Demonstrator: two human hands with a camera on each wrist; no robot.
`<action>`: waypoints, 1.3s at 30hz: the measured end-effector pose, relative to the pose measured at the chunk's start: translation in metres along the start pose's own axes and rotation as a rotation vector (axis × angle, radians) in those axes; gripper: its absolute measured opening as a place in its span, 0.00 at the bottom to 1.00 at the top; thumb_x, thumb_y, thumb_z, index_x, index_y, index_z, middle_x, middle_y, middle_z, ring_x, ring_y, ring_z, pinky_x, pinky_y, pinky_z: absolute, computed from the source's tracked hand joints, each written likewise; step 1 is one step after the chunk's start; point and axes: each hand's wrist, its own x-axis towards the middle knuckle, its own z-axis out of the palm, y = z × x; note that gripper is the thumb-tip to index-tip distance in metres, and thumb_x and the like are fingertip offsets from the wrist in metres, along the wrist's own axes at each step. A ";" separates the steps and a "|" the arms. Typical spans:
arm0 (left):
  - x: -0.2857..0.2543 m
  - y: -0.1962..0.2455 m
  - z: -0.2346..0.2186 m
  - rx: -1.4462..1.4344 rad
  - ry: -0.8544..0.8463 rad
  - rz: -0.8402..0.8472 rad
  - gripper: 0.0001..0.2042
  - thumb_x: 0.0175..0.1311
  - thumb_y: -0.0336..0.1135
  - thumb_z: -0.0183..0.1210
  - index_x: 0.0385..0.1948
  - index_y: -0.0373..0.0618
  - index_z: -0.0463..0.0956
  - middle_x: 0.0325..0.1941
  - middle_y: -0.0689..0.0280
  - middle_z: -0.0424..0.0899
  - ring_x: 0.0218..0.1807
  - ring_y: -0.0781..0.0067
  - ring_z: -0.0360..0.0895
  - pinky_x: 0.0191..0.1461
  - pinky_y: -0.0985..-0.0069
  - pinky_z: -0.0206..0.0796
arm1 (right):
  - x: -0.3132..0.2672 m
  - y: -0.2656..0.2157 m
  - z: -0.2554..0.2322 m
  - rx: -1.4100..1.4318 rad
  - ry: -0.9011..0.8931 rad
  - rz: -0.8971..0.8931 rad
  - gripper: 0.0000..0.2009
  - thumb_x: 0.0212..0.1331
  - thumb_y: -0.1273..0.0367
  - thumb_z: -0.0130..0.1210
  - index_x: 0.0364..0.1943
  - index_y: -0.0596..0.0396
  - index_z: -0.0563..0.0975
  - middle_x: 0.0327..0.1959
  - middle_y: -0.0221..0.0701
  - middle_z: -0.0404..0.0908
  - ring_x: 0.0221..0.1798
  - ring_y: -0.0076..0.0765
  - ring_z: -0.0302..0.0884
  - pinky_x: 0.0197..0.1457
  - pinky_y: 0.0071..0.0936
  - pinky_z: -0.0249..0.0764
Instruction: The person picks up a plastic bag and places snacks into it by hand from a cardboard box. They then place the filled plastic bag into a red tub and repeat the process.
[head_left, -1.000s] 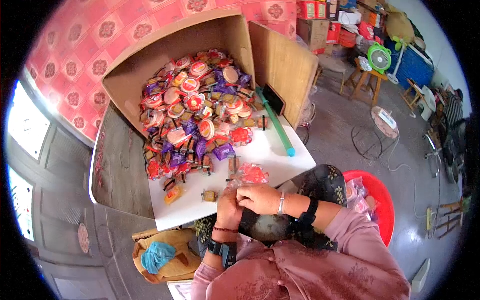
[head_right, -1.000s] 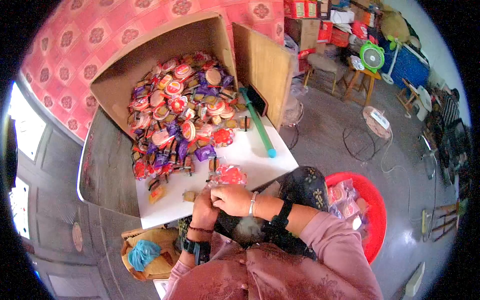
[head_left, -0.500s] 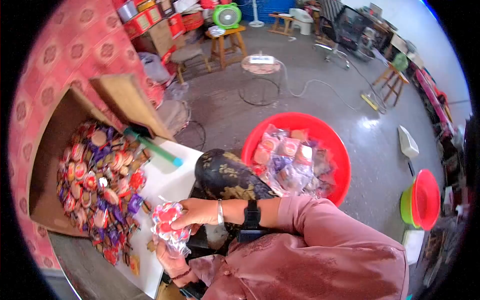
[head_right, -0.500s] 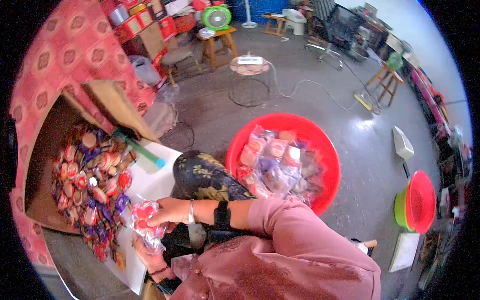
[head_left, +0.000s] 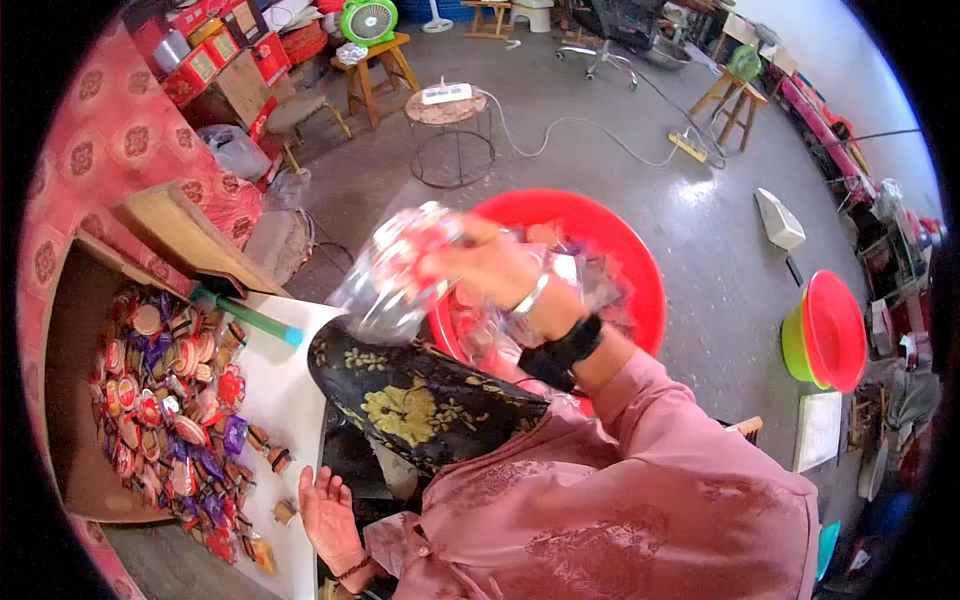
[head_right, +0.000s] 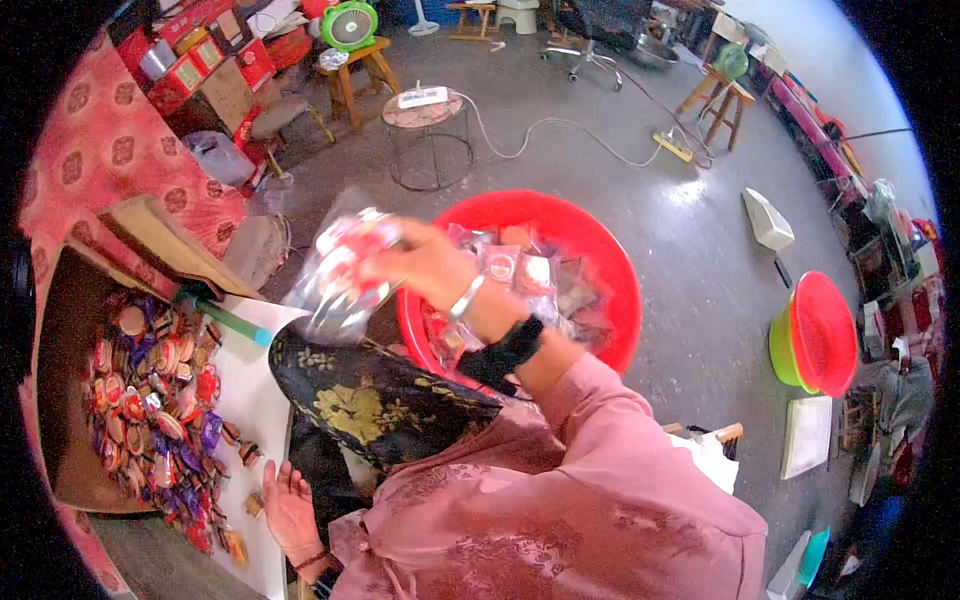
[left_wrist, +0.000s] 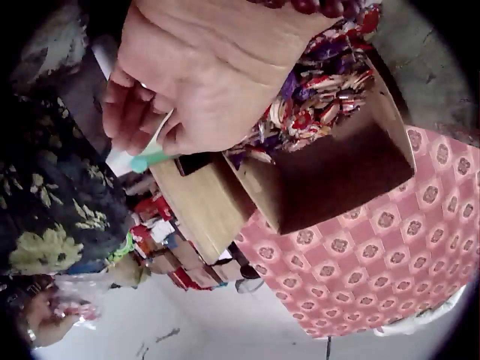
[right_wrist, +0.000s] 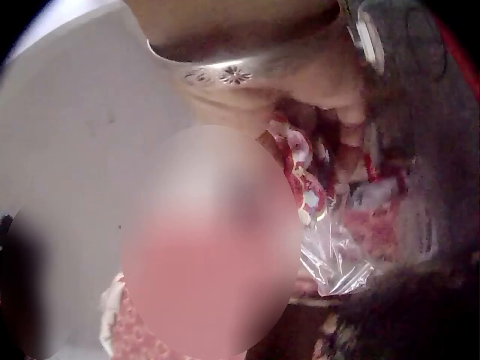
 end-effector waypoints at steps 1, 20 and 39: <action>-0.001 -0.003 -0.005 0.015 0.046 -0.030 0.26 0.67 0.40 0.56 0.64 0.41 0.62 0.50 0.61 0.77 0.46 0.72 0.74 0.50 0.74 0.68 | -0.004 0.007 -0.028 -0.036 0.130 0.005 0.17 0.55 0.73 0.63 0.49 0.62 0.76 0.39 0.30 0.84 0.40 0.24 0.81 0.45 0.23 0.78; 0.011 -0.028 -0.058 0.013 0.220 -0.243 0.18 0.66 0.33 0.57 0.56 0.43 0.69 0.48 0.63 0.77 0.45 0.72 0.73 0.51 0.75 0.70 | -0.196 0.221 -0.295 -0.679 0.433 0.520 0.11 0.49 0.75 0.63 0.38 0.57 0.78 0.32 0.31 0.83 0.33 0.32 0.83 0.32 0.32 0.80; -0.002 -0.051 -0.080 0.212 0.297 -0.282 0.20 0.69 0.36 0.54 0.60 0.39 0.66 0.52 0.60 0.74 0.51 0.71 0.72 0.53 0.75 0.68 | -0.157 0.286 -0.181 -1.648 -0.620 0.627 0.15 0.56 0.67 0.55 0.49 0.49 0.77 0.45 0.40 0.80 0.50 0.50 0.79 0.51 0.45 0.75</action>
